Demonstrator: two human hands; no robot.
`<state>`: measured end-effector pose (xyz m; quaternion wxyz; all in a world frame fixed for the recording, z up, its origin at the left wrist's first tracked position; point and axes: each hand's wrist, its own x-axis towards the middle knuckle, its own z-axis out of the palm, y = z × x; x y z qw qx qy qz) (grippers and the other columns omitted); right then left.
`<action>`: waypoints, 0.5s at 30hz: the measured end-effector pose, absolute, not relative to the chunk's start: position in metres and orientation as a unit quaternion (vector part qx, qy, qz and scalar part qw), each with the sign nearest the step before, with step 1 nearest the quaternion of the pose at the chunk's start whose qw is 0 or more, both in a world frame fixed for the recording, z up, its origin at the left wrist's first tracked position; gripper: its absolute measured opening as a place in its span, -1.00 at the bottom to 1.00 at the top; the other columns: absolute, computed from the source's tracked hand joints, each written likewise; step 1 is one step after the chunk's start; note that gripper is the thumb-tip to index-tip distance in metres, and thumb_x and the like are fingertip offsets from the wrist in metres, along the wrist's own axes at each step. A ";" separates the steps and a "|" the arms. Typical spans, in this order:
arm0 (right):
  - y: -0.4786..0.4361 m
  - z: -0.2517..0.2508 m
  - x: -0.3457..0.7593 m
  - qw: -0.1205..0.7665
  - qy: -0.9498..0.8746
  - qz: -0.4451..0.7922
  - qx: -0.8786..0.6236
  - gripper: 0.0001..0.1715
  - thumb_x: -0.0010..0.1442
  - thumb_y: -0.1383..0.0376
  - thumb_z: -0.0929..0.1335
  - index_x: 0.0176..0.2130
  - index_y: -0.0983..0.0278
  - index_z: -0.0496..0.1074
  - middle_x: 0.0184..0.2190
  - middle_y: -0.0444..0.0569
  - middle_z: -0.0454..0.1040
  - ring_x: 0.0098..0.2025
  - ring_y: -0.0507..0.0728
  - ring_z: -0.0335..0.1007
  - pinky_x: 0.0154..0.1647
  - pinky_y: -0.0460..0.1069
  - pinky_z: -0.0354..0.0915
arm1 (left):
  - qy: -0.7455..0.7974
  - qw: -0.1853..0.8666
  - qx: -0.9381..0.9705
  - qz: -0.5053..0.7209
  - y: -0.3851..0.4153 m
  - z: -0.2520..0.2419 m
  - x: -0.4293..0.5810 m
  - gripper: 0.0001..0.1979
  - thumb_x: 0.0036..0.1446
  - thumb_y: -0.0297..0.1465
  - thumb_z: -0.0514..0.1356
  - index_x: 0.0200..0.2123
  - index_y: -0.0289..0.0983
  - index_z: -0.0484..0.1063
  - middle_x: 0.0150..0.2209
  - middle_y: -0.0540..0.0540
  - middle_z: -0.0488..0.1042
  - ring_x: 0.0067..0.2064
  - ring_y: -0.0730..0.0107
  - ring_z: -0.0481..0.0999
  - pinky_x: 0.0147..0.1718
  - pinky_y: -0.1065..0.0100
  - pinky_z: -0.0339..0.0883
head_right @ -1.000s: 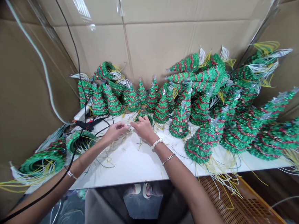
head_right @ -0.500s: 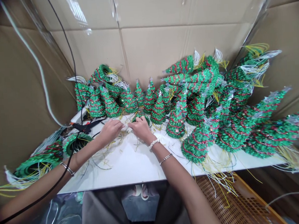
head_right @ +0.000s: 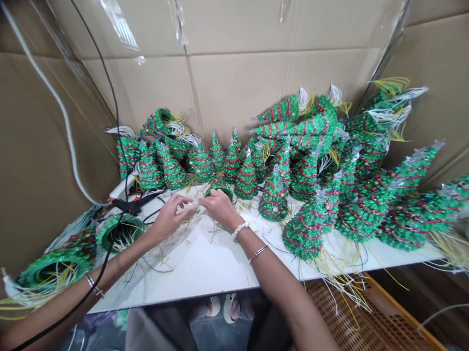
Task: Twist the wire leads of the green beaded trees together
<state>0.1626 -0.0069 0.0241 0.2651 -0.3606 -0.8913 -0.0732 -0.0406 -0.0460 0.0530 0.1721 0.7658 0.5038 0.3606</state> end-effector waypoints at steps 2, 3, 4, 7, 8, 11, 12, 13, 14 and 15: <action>-0.006 0.023 0.162 0.270 -0.888 -0.069 -0.365 -0.70 0.42 0.33 0.25 -0.07 0.23 0.58 -0.37 0.00 0.61 -0.24 0.17 0.18 -0.16 0.04 -0.01 | 0.459 -0.035 0.831 0.312 -0.045 0.053 -0.047 -0.76 0.25 -0.21 0.20 -0.14 -0.24 0.50 -0.10 -0.24 0.49 -0.04 0.08 0.45 -0.08 0.15 0.28; -0.006 0.023 0.162 0.272 -0.888 -0.069 -0.365 -0.69 0.42 0.32 0.25 -0.07 0.23 0.58 -0.37 0.00 0.61 -0.24 0.17 0.18 -0.16 0.04 -0.01 | 0.440 -0.100 0.845 0.288 -0.045 0.053 -0.049 -0.78 0.28 -0.24 0.17 -0.14 -0.23 0.50 -0.09 -0.27 0.49 -0.04 0.06 0.44 -0.09 0.13 0.26; -0.005 0.022 0.162 0.274 -0.887 -0.069 -0.365 -0.69 0.42 0.32 0.25 -0.07 0.23 0.58 -0.37 0.00 0.61 -0.24 0.17 0.18 -0.16 0.04 -0.01 | 0.426 -0.141 0.852 0.271 -0.044 0.052 -0.050 -0.79 0.31 -0.26 0.13 -0.17 -0.23 0.50 -0.11 -0.28 0.50 -0.07 0.07 0.44 -0.11 0.12 0.24; -0.005 0.022 0.162 0.275 -0.887 -0.070 -0.365 -0.68 0.42 0.31 0.24 -0.06 0.22 0.58 -0.36 0.00 0.61 -0.24 0.18 0.18 -0.16 0.03 0.00 | 0.415 -0.152 0.855 0.271 -0.042 0.050 -0.048 -0.76 0.35 -0.33 0.05 -0.29 -0.22 0.48 -0.21 -0.26 0.50 -0.17 0.13 0.42 -0.17 0.14 0.20; -0.005 0.022 0.162 0.275 -0.886 -0.071 -0.366 -0.68 0.43 0.31 0.24 -0.06 0.21 0.58 -0.36 0.00 0.61 -0.24 0.18 0.19 -0.16 0.03 0.00 | 0.425 -0.126 0.849 0.289 -0.041 0.050 -0.045 -0.76 0.34 -0.33 0.06 -0.33 -0.23 0.47 -0.23 -0.25 0.50 -0.19 0.14 0.42 -0.17 0.15 0.20; -0.005 0.023 0.163 0.272 -0.886 -0.080 -0.367 -0.68 0.44 0.28 0.24 -0.07 0.21 0.57 -0.36 0.01 0.60 -0.24 0.18 0.19 -0.16 0.04 -0.02 | 0.498 0.066 0.777 0.380 -0.039 0.048 -0.035 -0.77 0.24 -0.31 0.18 -0.46 -0.25 0.43 -0.35 -0.16 0.48 -0.25 0.20 0.40 -0.23 0.22 0.22; -0.005 0.023 0.164 0.271 -0.887 -0.085 -0.365 -0.68 0.44 0.28 0.24 -0.07 0.21 0.57 -0.37 0.01 0.60 -0.23 0.18 0.18 -0.15 0.04 -0.03 | 0.527 0.168 0.726 0.409 -0.037 0.048 -0.031 -0.78 0.19 -0.32 0.22 -0.49 -0.26 0.42 -0.41 -0.12 0.45 -0.31 0.26 0.39 -0.29 0.26 0.22; -0.005 0.024 0.164 0.271 -0.887 -0.089 -0.362 -0.68 0.44 0.28 0.23 -0.08 0.21 0.57 -0.37 0.01 0.60 -0.23 0.18 0.18 -0.15 0.04 -0.04 | 0.551 0.278 0.661 0.427 -0.035 0.047 -0.028 -0.79 0.14 -0.33 0.25 -0.51 -0.28 0.43 -0.47 -0.08 0.41 -0.39 0.33 0.36 -0.37 0.32 0.20; -0.006 0.025 0.164 0.271 -0.888 -0.093 -0.359 -0.68 0.44 0.28 0.23 -0.09 0.20 0.57 -0.38 0.01 0.60 -0.23 0.17 0.17 -0.14 0.04 -0.05 | 0.565 0.385 0.587 0.433 -0.033 0.047 -0.025 -0.81 0.10 -0.35 0.27 -0.51 -0.30 0.44 -0.52 -0.04 0.36 -0.46 0.40 0.30 -0.45 0.37 0.15; -0.006 0.027 0.165 0.272 -0.888 -0.095 -0.358 -0.67 0.45 0.28 0.23 -0.10 0.20 0.57 -0.39 0.00 0.60 -0.24 0.17 0.17 -0.14 0.05 -0.06 | 0.567 0.476 0.516 0.431 -0.031 0.047 -0.024 -0.83 0.06 -0.37 0.29 -0.51 -0.32 0.45 -0.56 -0.01 0.31 -0.53 0.47 0.24 -0.52 0.41 0.08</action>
